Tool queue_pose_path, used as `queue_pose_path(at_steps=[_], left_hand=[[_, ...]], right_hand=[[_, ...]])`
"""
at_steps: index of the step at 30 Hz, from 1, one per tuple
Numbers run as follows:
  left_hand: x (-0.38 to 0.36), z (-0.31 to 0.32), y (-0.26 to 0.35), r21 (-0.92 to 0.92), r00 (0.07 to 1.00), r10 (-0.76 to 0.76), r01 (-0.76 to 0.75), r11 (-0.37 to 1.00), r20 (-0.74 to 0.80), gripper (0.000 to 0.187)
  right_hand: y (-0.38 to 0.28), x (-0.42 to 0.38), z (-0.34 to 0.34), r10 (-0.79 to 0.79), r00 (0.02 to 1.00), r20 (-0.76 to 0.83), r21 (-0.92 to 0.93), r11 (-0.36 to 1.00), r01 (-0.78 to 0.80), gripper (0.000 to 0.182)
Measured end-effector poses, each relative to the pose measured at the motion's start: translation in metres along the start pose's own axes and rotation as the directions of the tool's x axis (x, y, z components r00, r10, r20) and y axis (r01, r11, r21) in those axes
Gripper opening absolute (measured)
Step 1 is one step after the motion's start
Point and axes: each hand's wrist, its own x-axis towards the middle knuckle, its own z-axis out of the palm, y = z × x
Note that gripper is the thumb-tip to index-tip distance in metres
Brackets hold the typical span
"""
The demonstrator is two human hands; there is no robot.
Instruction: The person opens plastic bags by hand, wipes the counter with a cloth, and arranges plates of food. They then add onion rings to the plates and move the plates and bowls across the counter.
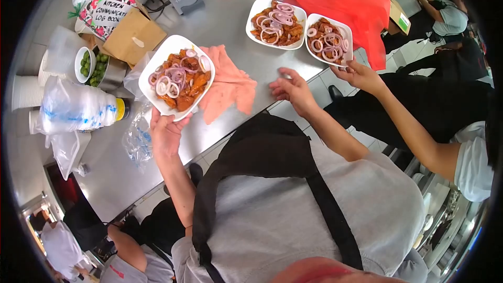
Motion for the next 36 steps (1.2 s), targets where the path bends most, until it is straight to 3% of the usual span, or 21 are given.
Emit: queue_pose_path(at_steps=[1, 2, 5, 8, 11, 15, 17, 19, 21, 22, 23, 24, 26, 29, 33, 36], left_hand=[[-0.002, 0.001, -0.003, 0.003, 1.000, 0.005, -0.005, 1.000, 0.003, 0.054], [-0.004, 0.002, -0.006, -0.015, 1.000, 0.005, -0.005, 1.000, 0.005, 0.054], [-0.016, 0.010, -0.015, -0.035, 1.000, 0.018, -0.019, 0.999, -0.015, 0.055], [-0.034, 0.021, -0.021, 0.004, 0.998, 0.050, -0.050, 0.999, 0.032, 0.056], [-0.056, 0.031, -0.030, 0.040, 0.991, 0.136, -0.136, 0.990, -0.016, 0.058], [-0.081, 0.023, -0.034, 0.055, 0.981, 0.194, -0.194, 0.980, -0.004, 0.055], [-0.090, 0.017, -0.041, 0.059, 0.964, 0.249, -0.245, 0.968, -0.089, 0.054], [-0.103, 0.017, -0.048, 0.028, 0.933, 0.318, -0.318, 0.948, -0.168, 0.053], [-0.128, 0.027, -0.047, 0.066, 0.918, 0.320, -0.313, 0.947, -0.233, 0.062], [-0.142, 0.035, -0.047, 0.070, 0.905, 0.318, -0.312, 0.948, -0.282, 0.063], [-0.142, 0.049, -0.041, 0.036, 0.884, 0.331, -0.338, 0.940, -0.329, 0.065], [-0.142, 0.052, -0.046, 0.015, 0.867, 0.342, -0.361, 0.932, -0.363, 0.067], [-0.151, 0.065, -0.050, -0.033, 0.855, 0.330, -0.373, 0.927, -0.400, 0.068], [-0.165, 0.085, -0.067, -0.042, 0.811, 0.368, -0.432, 0.901, -0.455, 0.068], [-0.172, 0.088, -0.077, -0.131, 0.756, 0.355, -0.498, 0.857, -0.550, 0.069], [-0.205, 0.088, -0.085, -0.093, 0.707, 0.369, -0.522, 0.848, -0.603, 0.071]], right_hand=[[0.000, 0.004, -0.002, -0.014, 0.996, -0.084, 0.159, 0.987, 0.027, 0.046], [0.003, 0.013, -0.008, -0.045, 0.997, -0.056, 0.236, 0.970, 0.057, 0.059], [-0.017, 0.013, -0.013, -0.124, 0.978, -0.169, 0.373, 0.910, 0.180, 0.061], [-0.021, 0.017, -0.026, -0.173, 0.978, -0.116, 0.432, 0.878, 0.207, 0.063], [-0.014, 0.025, -0.028, -0.203, 0.979, -0.030, 0.465, 0.864, 0.193, 0.064], [-0.011, 0.044, -0.019, -0.277, 0.958, 0.076, 0.514, 0.834, 0.201, 0.049], [-0.004, 0.069, -0.012, -0.282, 0.950, 0.133, 0.549, 0.819, 0.167, 0.043], [-0.005, 0.081, -0.003, -0.237, 0.958, 0.162, 0.536, 0.836, 0.116, 0.038], [-0.004, 0.087, 0.004, -0.273, 0.951, 0.149, 0.445, 0.877, 0.182, 0.037], [0.001, 0.095, -0.002, -0.296, 0.932, 0.209, 0.391, 0.899, 0.197, 0.036], [0.004, 0.127, -0.015, -0.265, 0.917, 0.298, 0.431, 0.894, 0.118, 0.033], [-0.003, 0.121, -0.010, -0.173, 0.966, 0.192, 0.414, 0.907, 0.080, 0.031], [-0.008, 0.131, -0.013, -0.141, 0.973, 0.182, 0.418, 0.907, 0.054, 0.030], [-0.019, 0.133, -0.018, -0.180, 0.940, 0.289, 0.337, 0.938, 0.076, 0.031], [-0.039, 0.125, 0.005, -0.026, 0.926, 0.376, 0.224, 0.972, -0.064, 0.032], [-0.051, 0.094, 0.025, -0.072, 0.876, 0.476, 0.111, 0.994, 0.022, 0.030]])
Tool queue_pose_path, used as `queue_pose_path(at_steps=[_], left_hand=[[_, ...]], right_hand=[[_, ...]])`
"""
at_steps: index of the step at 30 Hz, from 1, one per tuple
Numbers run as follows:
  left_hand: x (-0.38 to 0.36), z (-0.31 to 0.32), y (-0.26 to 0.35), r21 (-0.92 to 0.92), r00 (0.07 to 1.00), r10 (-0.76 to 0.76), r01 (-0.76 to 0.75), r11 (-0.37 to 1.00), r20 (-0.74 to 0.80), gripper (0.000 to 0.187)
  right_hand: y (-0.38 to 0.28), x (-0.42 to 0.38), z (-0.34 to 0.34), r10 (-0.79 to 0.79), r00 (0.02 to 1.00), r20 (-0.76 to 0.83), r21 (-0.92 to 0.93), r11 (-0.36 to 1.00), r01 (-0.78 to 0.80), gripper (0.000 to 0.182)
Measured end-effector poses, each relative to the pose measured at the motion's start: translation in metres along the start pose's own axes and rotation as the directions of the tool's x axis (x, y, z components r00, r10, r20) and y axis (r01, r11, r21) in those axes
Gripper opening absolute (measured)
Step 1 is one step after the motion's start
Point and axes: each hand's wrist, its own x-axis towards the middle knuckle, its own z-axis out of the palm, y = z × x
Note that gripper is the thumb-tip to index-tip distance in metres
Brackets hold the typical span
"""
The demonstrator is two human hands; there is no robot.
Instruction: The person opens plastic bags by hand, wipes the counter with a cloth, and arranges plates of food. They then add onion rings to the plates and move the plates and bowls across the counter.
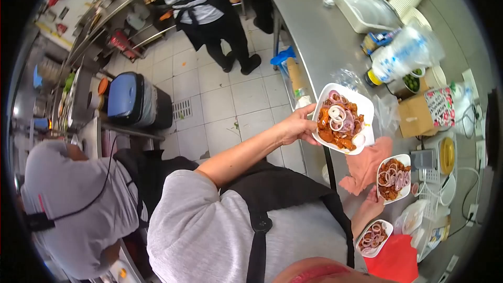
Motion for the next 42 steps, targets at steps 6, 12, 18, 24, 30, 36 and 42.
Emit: queue_pose_path(at_steps=[6, 12, 18, 24, 30, 36, 42], left_hand=[[-0.024, -0.032, 0.015, -0.040, 0.989, 0.125, -0.128, 0.991, -0.079, 0.071], [-0.047, -0.087, 0.052, -0.149, 0.946, 0.238, -0.274, 0.950, -0.220, 0.065], [-0.080, -0.159, 0.098, 0.055, 0.870, 0.303, -0.306, 0.950, -0.390, 0.060], [-0.071, -0.194, 0.114, 0.079, 0.869, 0.293, -0.286, 0.955, -0.400, 0.057], [-0.033, -0.203, 0.115, -0.015, 0.939, 0.201, -0.214, 0.977, -0.280, 0.057], [0.037, -0.193, 0.110, -0.108, 0.961, 0.100, -0.131, 0.985, -0.257, 0.055], [0.134, -0.200, 0.125, -0.189, 0.955, 0.095, -0.152, 0.970, -0.280, 0.051]], right_hand=[[-0.002, 0.003, 0.050, -0.093, 0.979, 0.179, -0.204, 0.970, 0.129, 0.037], [0.023, -0.046, 0.158, 0.099, 0.961, 0.259, -0.299, 0.954, -0.018, 0.035], [0.102, -0.032, 0.224, 0.366, 0.776, 0.514, -0.161, 0.929, -0.332, 0.041], [0.123, -0.051, 0.274, 0.392, 0.784, 0.481, -0.171, 0.919, -0.354, 0.039], [0.112, -0.058, 0.278, 0.321, 0.856, 0.406, -0.261, 0.938, -0.228, 0.037], [0.088, -0.029, 0.283, 0.263, 0.899, 0.350, -0.364, 0.923, -0.128, 0.040], [0.090, 0.026, 0.306, 0.330, 0.837, 0.436, -0.396, 0.906, -0.151, 0.036]])
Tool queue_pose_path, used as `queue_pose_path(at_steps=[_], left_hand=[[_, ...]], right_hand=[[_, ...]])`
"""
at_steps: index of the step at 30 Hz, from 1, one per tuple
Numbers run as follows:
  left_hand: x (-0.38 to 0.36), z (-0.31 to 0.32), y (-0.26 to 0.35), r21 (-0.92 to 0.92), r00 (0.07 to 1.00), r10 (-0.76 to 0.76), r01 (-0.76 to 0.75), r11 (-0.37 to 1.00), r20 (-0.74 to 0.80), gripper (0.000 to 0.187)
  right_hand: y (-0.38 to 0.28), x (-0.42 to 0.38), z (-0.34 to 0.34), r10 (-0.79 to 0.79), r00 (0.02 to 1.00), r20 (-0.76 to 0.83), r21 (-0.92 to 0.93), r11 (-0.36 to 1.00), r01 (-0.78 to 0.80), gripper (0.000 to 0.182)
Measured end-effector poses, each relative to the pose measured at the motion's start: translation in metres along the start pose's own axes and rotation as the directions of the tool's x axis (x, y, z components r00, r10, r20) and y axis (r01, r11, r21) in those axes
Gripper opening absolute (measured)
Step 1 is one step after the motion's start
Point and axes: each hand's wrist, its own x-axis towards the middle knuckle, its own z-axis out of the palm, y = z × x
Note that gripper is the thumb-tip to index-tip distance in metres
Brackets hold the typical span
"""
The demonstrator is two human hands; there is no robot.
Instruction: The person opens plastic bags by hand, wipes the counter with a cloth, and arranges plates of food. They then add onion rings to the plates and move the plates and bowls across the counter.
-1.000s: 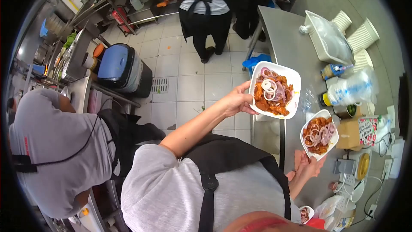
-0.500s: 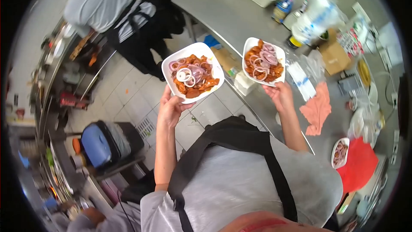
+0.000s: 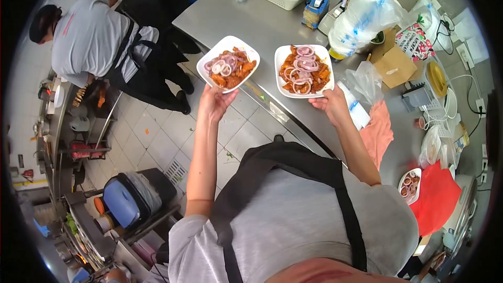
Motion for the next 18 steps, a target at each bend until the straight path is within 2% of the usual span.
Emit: queue_pose_path(at_steps=[2, 6, 9, 11, 14, 18], left_hand=[[0.026, 0.007, 0.006, -0.073, 0.997, 0.068, -0.069, 0.995, -0.020, 0.049], [0.090, 0.014, 0.016, 0.012, 0.990, 0.079, -0.078, 0.997, -0.116, 0.049], [0.125, 0.013, 0.025, 0.034, 0.995, 0.092, -0.091, 0.995, -0.046, 0.050], [0.145, 0.014, 0.029, 0.066, 0.997, 0.037, -0.033, 0.997, -0.067, 0.050], [0.170, 0.016, 0.038, 0.053, 0.998, 0.023, -0.020, 0.998, -0.059, 0.052], [0.208, 0.012, 0.046, 0.054, 0.998, -0.020, 0.017, 0.998, 0.062, 0.049]], right_hand=[[-0.007, 0.011, 0.013, 0.053, 0.998, 0.040, 0.006, 0.999, -0.053, 0.032], [-0.003, 0.048, 0.031, 0.078, 0.992, 0.097, 0.055, 0.995, -0.083, 0.032], [0.003, 0.067, 0.053, 0.080, 0.996, 0.037, 0.112, 0.990, -0.084, 0.032], [0.008, 0.084, 0.065, 0.071, 0.997, -0.021, 0.147, 0.987, -0.068, 0.031], [0.018, 0.113, 0.070, 0.085, 0.996, -0.019, 0.185, 0.979, -0.080, 0.031], [0.015, 0.148, 0.079, 0.105, 0.992, -0.070, 0.216, 0.972, -0.088, 0.029]])
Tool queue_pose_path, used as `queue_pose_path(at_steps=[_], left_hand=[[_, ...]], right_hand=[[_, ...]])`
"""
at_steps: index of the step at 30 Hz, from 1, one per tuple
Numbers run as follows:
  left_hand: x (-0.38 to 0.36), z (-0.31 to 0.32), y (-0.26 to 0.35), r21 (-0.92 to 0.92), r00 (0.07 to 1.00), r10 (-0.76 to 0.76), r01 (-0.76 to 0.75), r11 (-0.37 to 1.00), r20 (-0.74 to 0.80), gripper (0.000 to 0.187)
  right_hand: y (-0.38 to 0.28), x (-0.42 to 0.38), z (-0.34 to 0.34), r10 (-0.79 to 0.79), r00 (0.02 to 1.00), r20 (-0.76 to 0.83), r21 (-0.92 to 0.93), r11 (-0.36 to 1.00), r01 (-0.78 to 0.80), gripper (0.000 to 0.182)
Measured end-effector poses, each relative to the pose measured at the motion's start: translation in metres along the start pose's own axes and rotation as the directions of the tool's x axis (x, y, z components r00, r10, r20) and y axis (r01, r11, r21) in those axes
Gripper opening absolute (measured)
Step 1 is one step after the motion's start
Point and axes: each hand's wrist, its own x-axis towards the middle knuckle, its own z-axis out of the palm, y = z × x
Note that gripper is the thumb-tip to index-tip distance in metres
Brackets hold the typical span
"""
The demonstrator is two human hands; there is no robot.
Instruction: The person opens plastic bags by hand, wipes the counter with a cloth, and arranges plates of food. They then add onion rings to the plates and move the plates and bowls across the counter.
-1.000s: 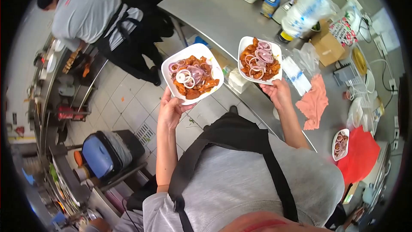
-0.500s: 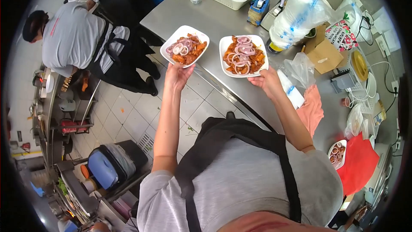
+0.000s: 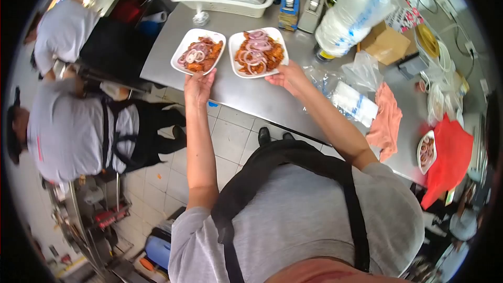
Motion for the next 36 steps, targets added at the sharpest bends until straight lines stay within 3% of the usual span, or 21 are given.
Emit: queue_pose_path(at_steps=[3, 6, 7, 8, 9, 10, 11, 12, 13, 14, 16, 17, 18, 19, 21, 22, 24, 28, 31, 33, 36], left_hand=[[0.052, -0.019, -0.011, -0.097, 0.994, -0.013, 0.024, 0.995, 0.108, 0.040], [0.086, -0.042, -0.011, -0.224, 0.974, -0.198, 0.219, 0.950, 0.113, 0.035], [0.075, -0.032, -0.010, -0.195, 0.982, -0.187, 0.179, 0.964, -0.024, 0.030], [0.063, -0.026, -0.004, -0.072, 0.977, -0.207, 0.203, 0.977, -0.051, 0.023], [0.051, -0.018, -0.009, 0.060, 0.990, -0.112, 0.117, 0.991, -0.084, 0.024], [0.017, 0.020, -0.014, 0.013, 0.983, -0.033, 0.036, 0.999, -0.180, 0.024], [-0.001, 0.048, -0.019, 0.120, 0.987, 0.048, -0.030, 0.992, -0.151, 0.018], [-0.016, 0.067, -0.025, 0.095, 1.000, 0.032, -0.031, 0.995, -0.001, 0.015], [-0.041, 0.077, -0.035, 0.064, 0.989, 0.039, -0.049, 0.997, 0.141, 0.012], [-0.055, 0.091, -0.047, 0.070, 0.987, 0.035, -0.047, 0.996, 0.154, 0.012], [-0.079, 0.121, -0.077, 0.193, 0.890, -0.042, -0.053, 0.980, 0.454, 0.008], [-0.095, 0.138, -0.095, 0.226, 0.836, -0.029, -0.115, 0.967, 0.548, 0.009], [-0.109, 0.154, -0.117, 0.246, 0.771, -0.031, -0.165, 0.955, 0.637, 0.011], [-0.121, 0.168, -0.134, 0.248, 0.759, -0.041, -0.161, 0.955, 0.650, 0.011], [-0.147, 0.197, -0.169, 0.459, 0.679, -0.302, -0.057, 0.887, 0.669, 0.016], [-0.159, 0.210, -0.186, 0.464, 0.660, -0.317, -0.055, 0.884, 0.682, 0.016], [-0.182, 0.236, -0.223, 0.582, 0.471, -0.519, 0.014, 0.813, 0.714, 0.016], [-0.225, 0.295, -0.299, 0.702, 0.303, -0.680, 0.051, 0.711, 0.667, 0.018], [-0.251, 0.335, -0.354, 0.771, 0.196, -0.755, -0.007, 0.637, 0.626, 0.023], [-0.258, 0.354, -0.396, 0.827, 0.158, -0.814, -0.029, 0.562, 0.559, 0.029], [-0.276, 0.378, -0.432, 0.890, 0.166, -0.886, 0.074, 0.450, 0.433, 0.034]], right_hand=[[0.004, 0.034, 0.000, -0.004, 0.998, -0.063, 0.008, 1.000, 0.004, 0.030], [-0.009, 0.035, 0.011, 0.026, 0.987, -0.160, -0.059, 0.998, -0.036, 0.051], [-0.017, 0.025, 0.013, 0.015, 0.983, -0.181, -0.095, 0.995, -0.032, 0.055], [-0.025, 0.011, 0.011, -0.041, 0.983, -0.179, -0.131, 0.991, 0.017, 0.049], [-0.033, -0.006, 0.004, -0.098, 0.981, -0.165, -0.181, 0.981, 0.068, 0.044], [-0.040, -0.028, -0.010, -0.116, 0.970, -0.211, -0.173, 0.982, 0.080, 0.044], [-0.051, -0.048, -0.022, -0.179, 0.976, -0.123, -0.290, 0.947, 0.137, 0.034], [-0.058, -0.067, -0.034, -0.233, 0.972, 0.003, -0.401, 0.891, 0.215, 0.026], [-0.059, -0.095, -0.049, -0.379, 0.925, -0.005, -0.557, 0.769, 0.312, 0.022], [-0.060, -0.120, -0.066, -0.506, 0.863, 0.002, -0.691, 0.623, 0.367, 0.019], [-0.053, -0.158, -0.115, -0.658, 0.752, -0.038, -0.920, 0.316, 0.231, 0.020], [-0.056, -0.184, -0.132, -0.651, 0.745, -0.145, -0.954, 0.292, 0.070, 0.020], [-0.070, -0.215, -0.136, -0.460, 0.751, -0.474, -0.856, 0.440, -0.271, 0.019], [-0.065, -0.230, -0.157, -0.466, 0.738, -0.488, -0.849, 0.450, -0.277, 0.019], [-0.042, -0.252, -0.209, -0.531, 0.555, -0.640, -0.755, 0.301, -0.583, 0.023], [-0.026, -0.261, -0.228, -0.533, 0.534, -0.656, -0.740, 0.318, -0.593, 0.023], [0.002, -0.286, -0.257, -0.551, 0.664, -0.506, -0.846, 0.167, -0.506, 0.028], [0.005, -0.358, -0.297, -0.346, 0.706, -0.617, -0.785, 0.207, -0.584, 0.024], [0.025, -0.398, -0.336, -0.493, 0.592, -0.637, -0.768, 0.348, -0.537, 0.021], [0.028, -0.409, -0.347, -0.595, 0.440, -0.672, -0.736, 0.472, -0.485, 0.020], [0.018, -0.401, -0.332, -0.653, 0.419, -0.631, -0.774, 0.489, -0.402, 0.028]])
